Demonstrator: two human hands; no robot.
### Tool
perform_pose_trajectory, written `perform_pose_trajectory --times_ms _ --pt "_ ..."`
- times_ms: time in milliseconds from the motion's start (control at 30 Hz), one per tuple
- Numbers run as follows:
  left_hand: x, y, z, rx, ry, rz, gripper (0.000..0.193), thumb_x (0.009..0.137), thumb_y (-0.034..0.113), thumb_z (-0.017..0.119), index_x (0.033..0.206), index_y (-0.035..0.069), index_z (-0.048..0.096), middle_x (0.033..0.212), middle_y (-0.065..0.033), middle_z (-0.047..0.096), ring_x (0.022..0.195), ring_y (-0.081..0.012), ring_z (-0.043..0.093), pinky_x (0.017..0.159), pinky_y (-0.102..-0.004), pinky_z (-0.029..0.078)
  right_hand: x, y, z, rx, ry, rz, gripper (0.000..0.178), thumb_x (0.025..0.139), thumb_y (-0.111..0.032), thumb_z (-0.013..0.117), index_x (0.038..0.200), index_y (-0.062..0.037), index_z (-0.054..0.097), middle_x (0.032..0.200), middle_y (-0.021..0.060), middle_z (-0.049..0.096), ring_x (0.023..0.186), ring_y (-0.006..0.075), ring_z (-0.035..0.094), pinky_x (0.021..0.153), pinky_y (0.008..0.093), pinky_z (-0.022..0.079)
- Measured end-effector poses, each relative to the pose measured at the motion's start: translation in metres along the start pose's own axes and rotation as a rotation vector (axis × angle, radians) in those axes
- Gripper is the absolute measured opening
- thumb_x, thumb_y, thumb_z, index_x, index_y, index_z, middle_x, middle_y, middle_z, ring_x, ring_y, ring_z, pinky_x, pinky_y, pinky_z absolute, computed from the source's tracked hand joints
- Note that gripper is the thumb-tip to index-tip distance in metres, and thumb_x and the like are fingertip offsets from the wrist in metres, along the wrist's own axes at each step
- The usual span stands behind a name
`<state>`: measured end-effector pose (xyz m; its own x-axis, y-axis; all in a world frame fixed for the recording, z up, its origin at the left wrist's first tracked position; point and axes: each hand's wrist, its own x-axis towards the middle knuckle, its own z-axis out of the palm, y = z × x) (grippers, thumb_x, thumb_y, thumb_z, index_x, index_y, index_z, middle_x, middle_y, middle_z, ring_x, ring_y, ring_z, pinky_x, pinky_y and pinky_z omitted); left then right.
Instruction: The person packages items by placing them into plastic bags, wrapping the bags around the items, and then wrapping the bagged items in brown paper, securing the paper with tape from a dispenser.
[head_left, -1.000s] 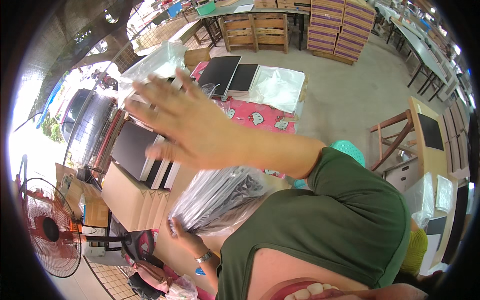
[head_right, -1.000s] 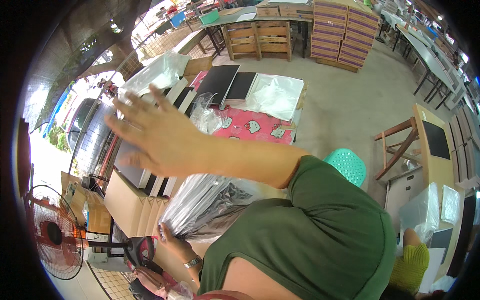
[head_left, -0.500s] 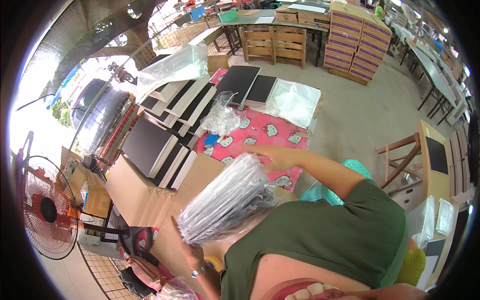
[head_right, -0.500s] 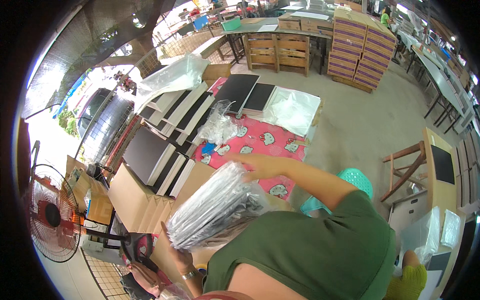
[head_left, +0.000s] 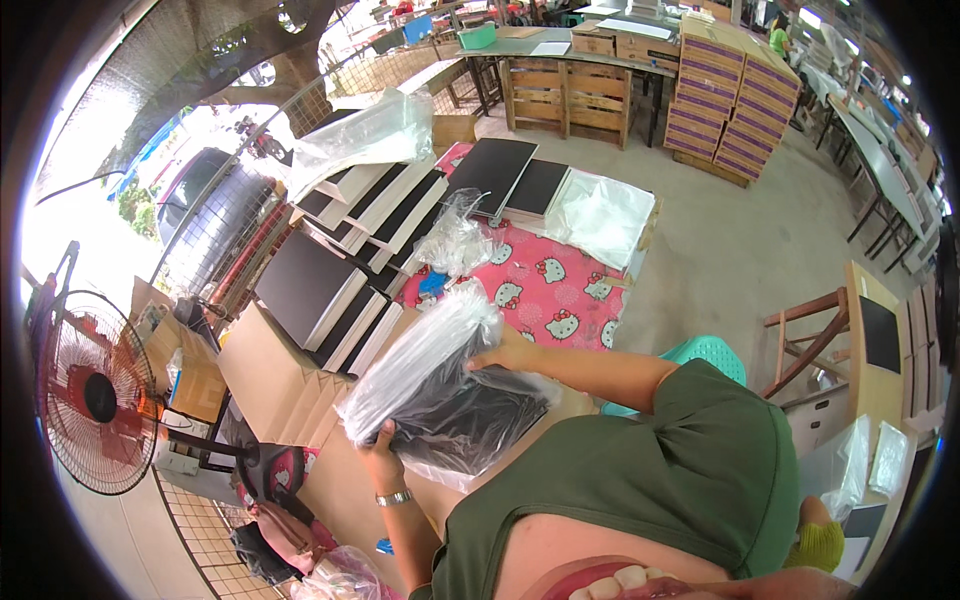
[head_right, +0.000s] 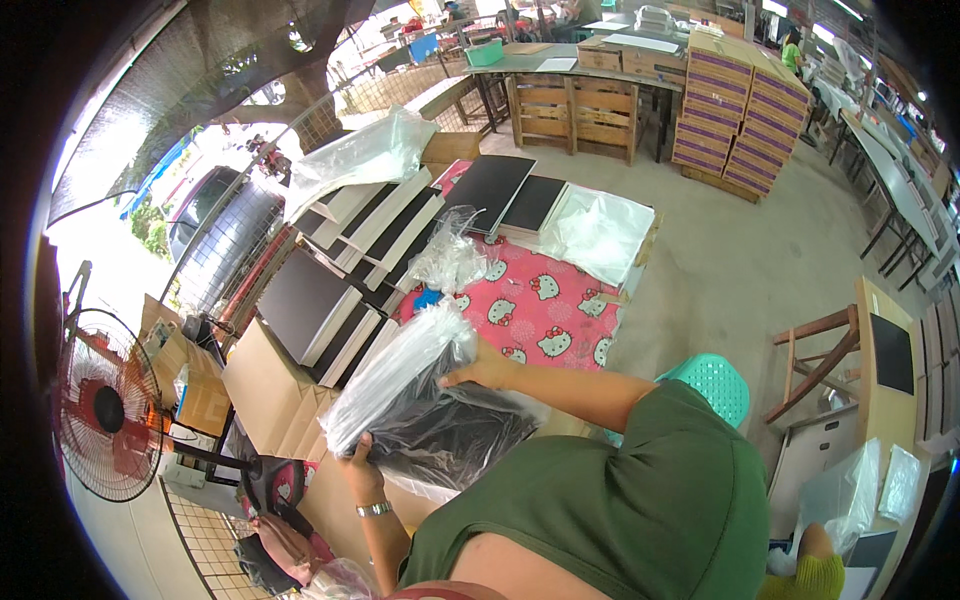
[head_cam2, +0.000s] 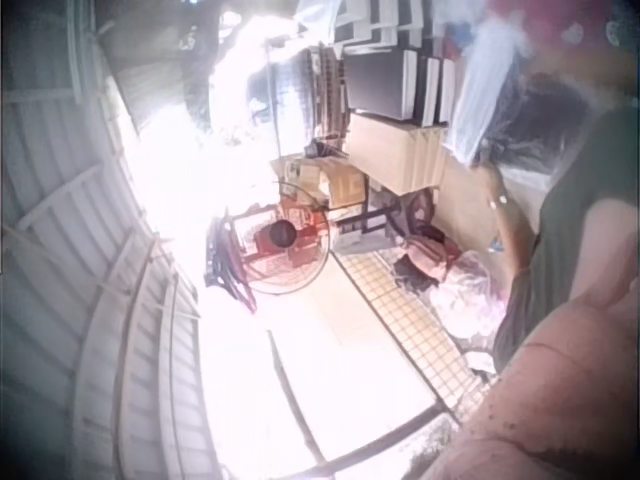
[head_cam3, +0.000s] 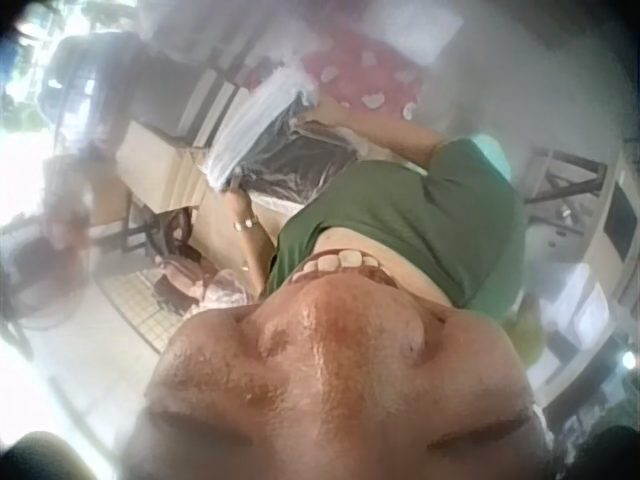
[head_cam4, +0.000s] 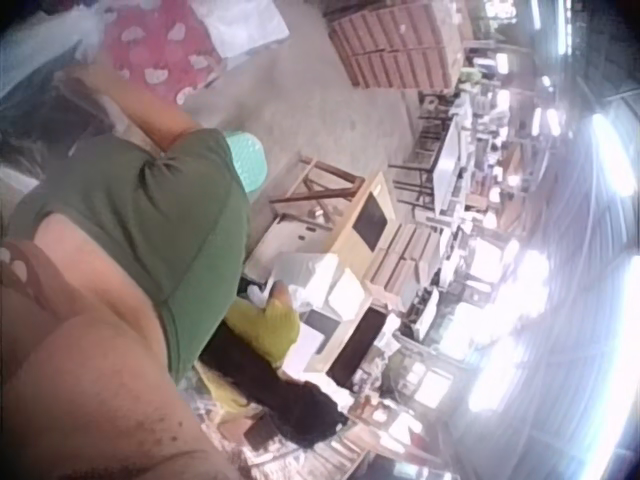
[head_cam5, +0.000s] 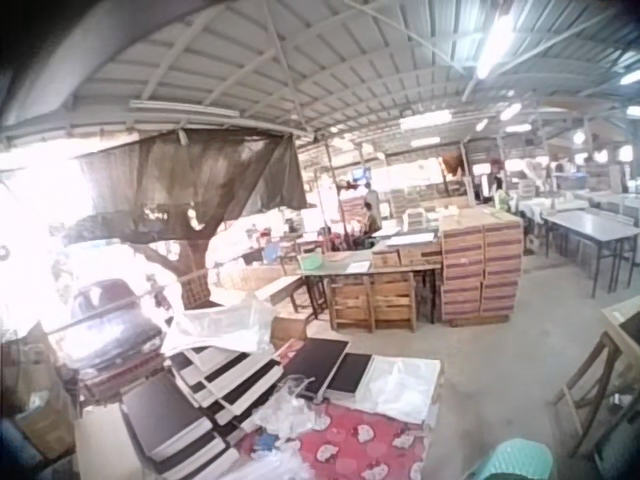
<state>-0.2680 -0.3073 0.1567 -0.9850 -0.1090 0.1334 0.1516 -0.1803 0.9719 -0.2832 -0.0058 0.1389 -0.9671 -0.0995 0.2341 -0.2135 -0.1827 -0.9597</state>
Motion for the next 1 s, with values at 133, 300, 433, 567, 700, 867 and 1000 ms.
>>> perform_pose_trajectory --times_ms 133,300,433,567,700,867,1000 --pt "-0.03 0.048 0.018 -0.011 0.019 0.051 0.055 0.07 0.001 0.072 0.12 -0.003 0.05 0.115 -0.0091 0.057 0.103 -0.0198 0.054 0.094 -0.0314 0.038 -0.006 -0.027 0.005 0.195 -0.042 0.012 0.083 0.064 -0.015 0.083 0.132 -0.0015 0.039 0.123 0.0083 0.051 0.117 0.0204 0.045 0.102 0.0337 0.033" --pt "-0.055 0.054 -0.022 0.179 -0.048 -0.004 0.055 0.07 0.003 0.072 0.119 -0.004 0.05 0.114 -0.0104 0.057 0.104 -0.0207 0.053 0.094 -0.0332 0.038 -0.024 -0.051 -0.007 -0.255 -0.152 -0.028 0.087 0.062 -0.02 0.084 0.133 -0.0022 0.037 0.126 0.0116 0.05 0.119 0.0227 0.044 0.104 0.0362 0.032" --pt "-0.061 0.021 -0.035 0.347 -0.187 -0.176 0.054 0.07 0.003 0.074 0.118 -0.003 0.051 0.113 -0.0091 0.058 0.105 -0.0228 0.053 0.095 -0.0344 0.039 -0.033 0.006 -0.014 -0.224 -0.221 -0.097 0.093 0.06 -0.025 0.086 0.135 -0.0031 0.035 0.131 0.0142 0.046 0.124 0.0244 0.041 0.105 0.0368 0.03" --pt "-0.052 -0.038 -0.036 0.54 -0.147 -0.097 0.05 0.071 0.001 0.073 0.116 -0.002 0.053 0.109 -0.0075 0.059 0.099 -0.0222 0.055 0.09 -0.0325 0.042 -0.033 0.03 -0.007 -0.301 -0.134 0.004 0.083 0.06 -0.027 0.085 0.128 -0.0024 0.044 0.121 0.0131 0.055 0.114 0.0237 0.05 0.098 0.0371 0.038" --pt "-0.03 -0.047 -0.029 0.242 -0.141 -0.189 0.056 0.071 -0.002 0.072 0.122 -0.002 0.049 0.11 -0.0072 0.057 0.096 -0.0207 0.053 0.086 -0.0312 0.042 -0.017 -0.01 -0.012 -0.518 -0.032 0.13 0.078 0.058 -0.042 0.083 0.117 -0.0006 0.054 0.108 0.0183 0.061 0.101 0.0301 0.058 0.089 0.0361 0.043" --pt "-0.054 -0.081 -0.027 -0.033 -0.001 -0.388 0.048 0.075 0.002 0.069 0.12 -0.001 0.053 0.111 -0.0082 0.057 0.098 -0.0197 0.054 0.09 -0.0328 0.04 0.002 -0.09 0.0 -0.809 -0.059 -0.052 0.078 0.052 -0.047 0.083 0.109 -0.0001 0.057 0.098 0.0189 0.063 0.093 0.0345 0.06 0.084 0.0402 0.046" --pt "-0.067 -0.116 -0.047 0.05 -0.167 -0.771 0.052 0.076 0.009 0.07 0.123 -0.002 0.05 0.118 -0.0115 0.055 0.104 -0.0215 0.053 0.093 -0.035 0.039 0.011 -0.139 0.029 -1.099 -0.292 -0.271 0.076 0.046 -0.046 0.084 0.102 -0.0013 0.059 0.094 0.0179 0.063 0.092 0.0349 0.06 0.081 0.0425 0.047"
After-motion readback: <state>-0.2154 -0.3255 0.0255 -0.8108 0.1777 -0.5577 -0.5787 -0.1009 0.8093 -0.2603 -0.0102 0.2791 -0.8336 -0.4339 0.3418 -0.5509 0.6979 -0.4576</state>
